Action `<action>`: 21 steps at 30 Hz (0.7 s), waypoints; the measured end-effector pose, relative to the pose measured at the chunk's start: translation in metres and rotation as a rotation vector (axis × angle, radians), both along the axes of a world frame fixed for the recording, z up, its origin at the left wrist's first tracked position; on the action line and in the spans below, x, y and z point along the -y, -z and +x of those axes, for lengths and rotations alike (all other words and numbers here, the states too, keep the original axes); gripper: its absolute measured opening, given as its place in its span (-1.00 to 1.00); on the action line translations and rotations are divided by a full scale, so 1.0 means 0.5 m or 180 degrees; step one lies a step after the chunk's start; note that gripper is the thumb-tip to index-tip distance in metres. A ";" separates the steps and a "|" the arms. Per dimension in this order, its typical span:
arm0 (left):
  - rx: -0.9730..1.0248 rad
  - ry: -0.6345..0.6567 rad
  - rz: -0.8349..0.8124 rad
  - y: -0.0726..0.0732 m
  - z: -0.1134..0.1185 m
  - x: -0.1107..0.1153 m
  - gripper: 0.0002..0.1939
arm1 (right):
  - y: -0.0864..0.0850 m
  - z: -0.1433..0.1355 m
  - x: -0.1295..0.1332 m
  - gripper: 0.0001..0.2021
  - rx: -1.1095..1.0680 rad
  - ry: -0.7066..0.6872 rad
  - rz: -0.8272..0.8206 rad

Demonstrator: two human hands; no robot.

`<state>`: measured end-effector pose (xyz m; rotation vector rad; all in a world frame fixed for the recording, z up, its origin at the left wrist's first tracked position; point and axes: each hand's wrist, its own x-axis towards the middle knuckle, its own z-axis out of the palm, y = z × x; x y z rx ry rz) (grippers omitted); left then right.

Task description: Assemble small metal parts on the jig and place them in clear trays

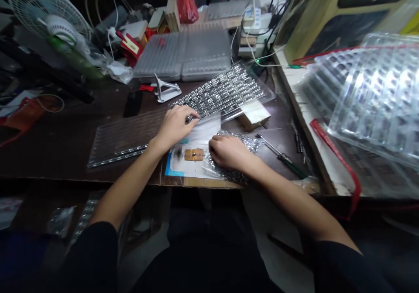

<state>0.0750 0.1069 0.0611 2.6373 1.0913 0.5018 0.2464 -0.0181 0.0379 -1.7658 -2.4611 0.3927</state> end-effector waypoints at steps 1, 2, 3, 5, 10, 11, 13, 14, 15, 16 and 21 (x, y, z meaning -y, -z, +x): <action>0.0074 0.0120 0.0029 0.001 0.033 -0.002 -0.87 | 0.002 0.001 0.000 -0.80 -0.0079 0.0030 0.0015; 0.0142 0.0204 0.0088 0.003 0.065 -0.004 -0.87 | 0.004 0.003 -0.002 -0.82 -0.0196 0.0071 0.0025; 0.0198 0.0248 0.0167 0.006 0.095 -0.005 -0.86 | 0.006 0.006 -0.004 -0.83 -0.0348 0.0120 0.0039; 0.0265 0.0266 0.0323 0.016 0.145 -0.006 -0.87 | 0.012 0.014 -0.010 -0.83 -0.0710 0.0184 0.0068; 0.0562 0.0257 0.0222 0.038 0.197 -0.006 -0.94 | 0.025 0.030 -0.025 -0.75 -0.1525 0.0126 0.0243; 0.0682 0.0283 0.0148 0.037 0.192 -0.004 -0.94 | 0.027 0.031 -0.027 -0.73 -0.1629 0.0143 0.0301; 0.0916 0.0334 -0.0035 0.031 0.168 0.008 -0.94 | 0.030 0.031 -0.029 -0.70 -0.1756 0.0182 0.0390; 0.1005 0.0336 -0.0138 0.025 0.149 0.017 -0.93 | 0.030 0.031 -0.029 -0.69 -0.1789 0.0195 0.0414; 0.1063 0.0320 -0.0239 0.020 0.126 0.030 -0.91 | 0.030 0.030 -0.029 -0.69 -0.1810 0.0197 0.0431; 0.1097 0.0290 -0.0332 0.015 0.100 0.045 -0.90 | 0.030 0.029 -0.028 -0.70 -0.1816 0.0187 0.0434; 0.1104 -0.0200 -0.0514 0.035 -0.045 0.123 -0.83 | 0.023 0.020 -0.022 -0.72 -0.1648 0.0030 0.0271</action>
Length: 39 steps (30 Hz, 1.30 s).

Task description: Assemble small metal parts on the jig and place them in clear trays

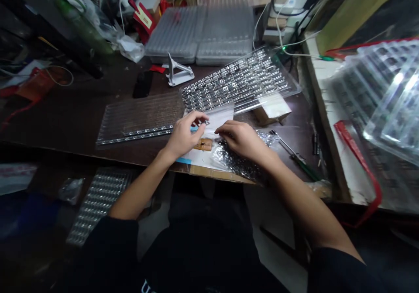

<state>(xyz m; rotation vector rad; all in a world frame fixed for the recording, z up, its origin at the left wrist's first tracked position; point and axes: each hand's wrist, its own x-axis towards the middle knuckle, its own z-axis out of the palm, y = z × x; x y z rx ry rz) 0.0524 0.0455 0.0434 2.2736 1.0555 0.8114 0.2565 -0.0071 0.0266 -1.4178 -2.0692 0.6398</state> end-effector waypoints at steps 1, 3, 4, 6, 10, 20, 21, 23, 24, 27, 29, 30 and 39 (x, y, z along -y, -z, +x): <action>-0.0017 -0.0108 -0.0063 0.013 -0.024 0.011 -0.83 | 0.000 -0.002 0.001 -0.72 0.0042 -0.0048 -0.0024; -0.0046 -0.0242 -0.0205 0.041 -0.059 0.027 -0.84 | 0.003 -0.007 0.002 -0.73 0.0079 -0.0134 -0.0045; -0.0041 -0.0255 -0.0275 0.054 -0.070 0.032 -0.84 | 0.005 -0.009 0.001 -0.73 0.0067 -0.0161 -0.0053; 0.0016 -0.0193 -0.0357 0.074 -0.082 0.037 -0.85 | 0.008 -0.010 0.000 -0.75 0.0017 -0.0197 -0.0094; 0.0079 0.0033 -0.0267 0.086 -0.084 0.039 -0.91 | -0.008 -0.006 -0.010 -0.79 -0.0029 -0.0321 -0.0179; 0.0010 0.0126 -0.0037 0.094 -0.085 0.047 -0.90 | -0.025 -0.054 -0.033 -0.70 0.0418 -0.0082 0.0008; 0.0004 0.0143 -0.0042 0.095 -0.084 0.047 -0.90 | -0.016 -0.061 -0.030 -0.72 0.0465 0.0003 -0.0004; 0.0010 0.0200 -0.0050 0.096 -0.084 0.047 -0.90 | 0.000 -0.072 -0.024 -0.75 0.0549 0.0091 -0.0035; 0.0038 0.0212 -0.0051 0.095 -0.084 0.047 -0.90 | 0.006 -0.076 -0.021 -0.77 0.0558 0.0089 -0.0056; 0.0298 -0.0113 0.0009 0.090 -0.088 0.048 -0.89 | 0.014 -0.084 -0.015 -0.78 0.0376 -0.0073 -0.0142; 0.0384 -0.0466 0.0053 0.088 -0.096 0.052 -0.89 | 0.015 -0.088 -0.013 -0.77 0.0218 -0.0310 -0.0171; 0.0297 -0.0576 0.0058 0.087 -0.101 0.054 -0.89 | 0.016 -0.089 -0.012 -0.76 0.0221 -0.0438 -0.0152; -0.0550 -0.0601 0.0030 0.090 -0.118 0.071 -0.87 | 0.011 -0.103 0.003 -0.72 0.1411 -0.0801 0.0256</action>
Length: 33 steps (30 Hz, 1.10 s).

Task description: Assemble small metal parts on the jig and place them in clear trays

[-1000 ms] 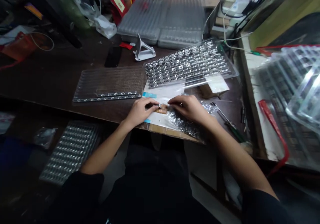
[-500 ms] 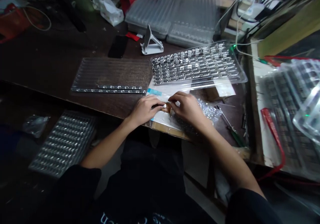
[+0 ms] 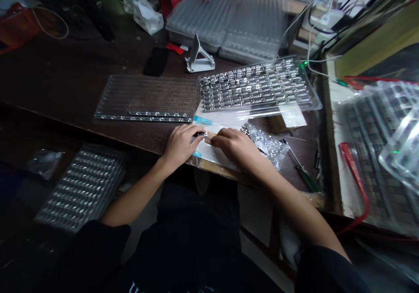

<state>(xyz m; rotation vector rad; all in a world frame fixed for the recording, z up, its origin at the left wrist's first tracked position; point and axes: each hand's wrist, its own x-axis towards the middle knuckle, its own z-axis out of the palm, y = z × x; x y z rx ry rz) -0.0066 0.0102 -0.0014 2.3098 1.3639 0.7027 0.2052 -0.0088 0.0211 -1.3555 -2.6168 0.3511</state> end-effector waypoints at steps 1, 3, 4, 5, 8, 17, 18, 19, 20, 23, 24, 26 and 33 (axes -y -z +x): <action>0.0085 -0.0029 0.0025 -0.002 0.004 -0.001 -0.88 | -0.003 0.004 0.000 -0.71 -0.0047 0.0001 -0.0051; 0.0265 -0.0049 0.0075 -0.007 0.016 -0.002 -0.89 | -0.011 0.019 -0.003 -0.72 -0.0161 0.0079 -0.0126; 0.0346 -0.0039 0.0090 -0.009 0.024 -0.001 -0.90 | -0.015 0.029 -0.004 -0.74 -0.0186 0.0182 -0.0132; 0.0415 -0.0013 0.0095 -0.012 0.032 0.000 -0.90 | -0.019 0.040 -0.005 -0.75 -0.0171 0.0329 -0.0121; 0.0546 0.0125 0.0068 -0.016 0.061 0.004 -0.93 | -0.029 0.068 -0.007 -0.83 0.0036 0.0788 -0.0176; 0.0556 0.0360 0.0052 0.003 0.096 0.002 -0.97 | -0.031 0.073 -0.005 -0.85 0.0165 0.0828 -0.0553; 0.0546 0.0363 0.0054 0.005 0.095 0.001 -0.97 | -0.031 0.073 -0.006 -0.84 0.0158 0.0829 -0.0564; 0.0528 0.0363 0.0056 0.007 0.095 0.000 -0.97 | -0.031 0.073 -0.006 -0.84 0.0130 0.0825 -0.0578; 0.0506 0.0360 0.0058 0.008 0.094 0.000 -0.97 | -0.032 0.075 -0.006 -0.83 0.0071 0.0814 -0.0600; 0.0472 0.0362 0.0068 0.013 0.093 -0.001 -0.97 | -0.032 0.083 -0.007 -0.83 -0.0307 0.0741 -0.0635; 0.0478 0.0383 0.0062 0.014 0.093 -0.002 -0.97 | -0.032 0.087 -0.008 -0.83 -0.0486 0.0726 -0.0602; 0.0506 0.0370 0.0054 0.016 0.093 -0.002 -0.97 | -0.031 0.094 -0.010 -0.83 -0.0858 0.0724 -0.0465; 0.0915 0.0301 0.0200 0.009 0.092 0.004 -0.94 | -0.015 0.093 -0.019 -0.82 -0.1393 0.0874 -0.0211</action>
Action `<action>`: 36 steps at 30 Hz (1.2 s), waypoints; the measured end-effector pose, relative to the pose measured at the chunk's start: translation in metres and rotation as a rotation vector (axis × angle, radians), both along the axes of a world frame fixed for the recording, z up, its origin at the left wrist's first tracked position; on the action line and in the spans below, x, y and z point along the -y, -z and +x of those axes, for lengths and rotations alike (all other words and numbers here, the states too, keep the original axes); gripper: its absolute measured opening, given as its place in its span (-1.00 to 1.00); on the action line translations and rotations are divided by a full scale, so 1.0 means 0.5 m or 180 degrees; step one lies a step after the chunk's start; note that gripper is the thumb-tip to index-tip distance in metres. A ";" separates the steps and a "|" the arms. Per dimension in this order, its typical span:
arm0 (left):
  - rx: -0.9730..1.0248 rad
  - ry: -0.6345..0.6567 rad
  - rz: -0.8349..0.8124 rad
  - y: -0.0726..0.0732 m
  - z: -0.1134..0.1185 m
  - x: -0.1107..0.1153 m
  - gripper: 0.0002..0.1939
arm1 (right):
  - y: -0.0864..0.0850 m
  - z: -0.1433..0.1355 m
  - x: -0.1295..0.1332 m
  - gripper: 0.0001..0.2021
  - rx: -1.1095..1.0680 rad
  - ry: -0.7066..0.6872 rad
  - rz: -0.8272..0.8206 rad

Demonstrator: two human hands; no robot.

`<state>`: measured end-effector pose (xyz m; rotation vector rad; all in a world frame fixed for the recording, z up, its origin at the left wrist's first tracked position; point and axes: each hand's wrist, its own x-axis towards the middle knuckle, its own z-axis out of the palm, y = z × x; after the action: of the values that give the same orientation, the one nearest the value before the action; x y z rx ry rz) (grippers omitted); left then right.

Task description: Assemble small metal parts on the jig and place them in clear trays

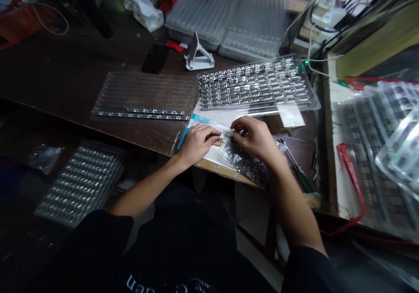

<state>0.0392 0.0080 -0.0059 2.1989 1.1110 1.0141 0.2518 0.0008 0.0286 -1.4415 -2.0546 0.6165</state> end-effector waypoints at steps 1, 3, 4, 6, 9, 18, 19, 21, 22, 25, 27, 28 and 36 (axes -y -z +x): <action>0.0150 -0.0089 0.0068 -0.003 -0.004 0.001 -0.93 | 0.003 -0.006 -0.001 -0.83 -0.0050 0.0016 0.0000; 0.0382 -0.0277 0.0173 -0.008 -0.018 0.002 -0.92 | 0.010 -0.022 -0.002 -0.83 -0.0166 0.0010 0.0016; 0.0419 -0.0331 0.0204 -0.010 -0.028 0.002 -0.92 | 0.014 -0.032 -0.001 -0.83 -0.0213 -0.0029 0.0028; 0.0367 -0.0374 0.0210 -0.013 -0.050 -0.002 -0.92 | 0.022 -0.053 0.001 -0.83 -0.0266 -0.0220 0.0042; 0.0298 -0.0469 0.0123 -0.013 -0.082 -0.012 -0.88 | 0.032 -0.079 0.007 -0.81 -0.0139 -0.0646 0.0114; -0.0207 -0.0609 0.0090 -0.042 -0.146 -0.075 -0.88 | 0.011 -0.099 0.031 -0.77 0.1329 -0.1155 0.0535; -0.0280 -0.0629 0.0116 -0.047 -0.151 -0.087 -0.87 | 0.009 -0.099 0.031 -0.77 0.1334 -0.1147 0.0524; -0.0371 -0.0671 0.0100 -0.055 -0.158 -0.110 -0.86 | 0.008 -0.098 0.029 -0.78 0.1303 -0.1110 0.0487; -0.0400 -0.0675 0.0078 -0.057 -0.159 -0.119 -0.86 | 0.009 -0.097 0.028 -0.78 0.1290 -0.1097 0.0475; -0.0496 -0.0575 -0.0016 -0.058 -0.157 -0.138 -0.85 | 0.009 -0.099 0.026 -0.77 0.1332 -0.1127 0.0449; -0.0677 -0.0495 -0.0050 -0.055 -0.154 -0.144 -0.86 | 0.010 -0.100 0.025 -0.76 0.1378 -0.1152 0.0416; -0.0807 -0.0469 -0.0046 -0.053 -0.153 -0.145 -0.87 | 0.011 -0.101 0.025 -0.76 0.1366 -0.1157 0.0388; -0.1423 -0.0483 0.0092 -0.060 -0.181 -0.159 -0.89 | 0.002 -0.065 0.014 -0.75 0.0573 -0.0964 0.0388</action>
<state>-0.0511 0.0875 0.0239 2.4657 1.4808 0.6073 0.2192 -0.0061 0.0276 -1.1622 -2.4332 0.4821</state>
